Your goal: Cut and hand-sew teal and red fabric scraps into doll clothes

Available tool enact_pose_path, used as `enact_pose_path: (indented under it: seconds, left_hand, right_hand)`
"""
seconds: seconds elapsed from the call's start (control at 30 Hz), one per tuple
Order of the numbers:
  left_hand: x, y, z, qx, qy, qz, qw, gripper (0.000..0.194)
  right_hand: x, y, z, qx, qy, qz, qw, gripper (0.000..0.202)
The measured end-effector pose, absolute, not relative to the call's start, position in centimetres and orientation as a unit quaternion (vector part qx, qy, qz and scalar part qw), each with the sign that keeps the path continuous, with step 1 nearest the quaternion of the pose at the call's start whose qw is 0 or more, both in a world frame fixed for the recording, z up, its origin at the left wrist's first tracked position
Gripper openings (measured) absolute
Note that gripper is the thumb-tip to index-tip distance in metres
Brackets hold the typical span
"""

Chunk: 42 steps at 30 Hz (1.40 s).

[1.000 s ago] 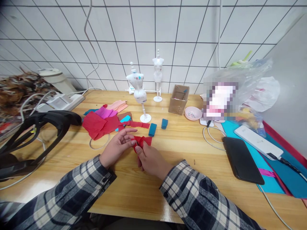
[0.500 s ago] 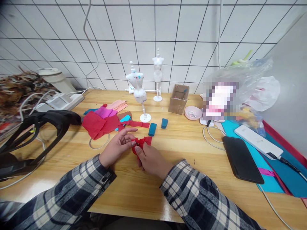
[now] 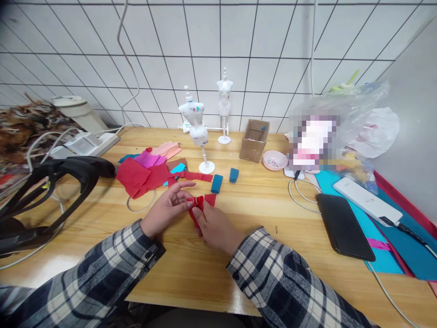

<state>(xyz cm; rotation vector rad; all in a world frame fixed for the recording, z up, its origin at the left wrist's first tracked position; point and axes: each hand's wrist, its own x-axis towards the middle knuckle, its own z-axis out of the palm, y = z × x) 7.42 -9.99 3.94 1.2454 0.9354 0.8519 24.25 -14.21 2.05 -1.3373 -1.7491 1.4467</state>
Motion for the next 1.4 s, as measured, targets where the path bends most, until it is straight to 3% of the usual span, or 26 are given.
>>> enact_pose_path:
  seconds: [0.8,1.4]
  left_hand:
    - [7.21,-10.01,4.01,0.546,0.395,0.39,0.628,0.055]
    - [7.36,-10.2,4.05,0.561,0.384,0.348,0.646,0.059]
  right_hand:
    - [24.48,-14.22,1.7,-0.487,-0.596,0.587,0.25,0.042]
    - [24.45,-14.08,2.09,-0.484,-0.612,0.568,0.26,0.034]
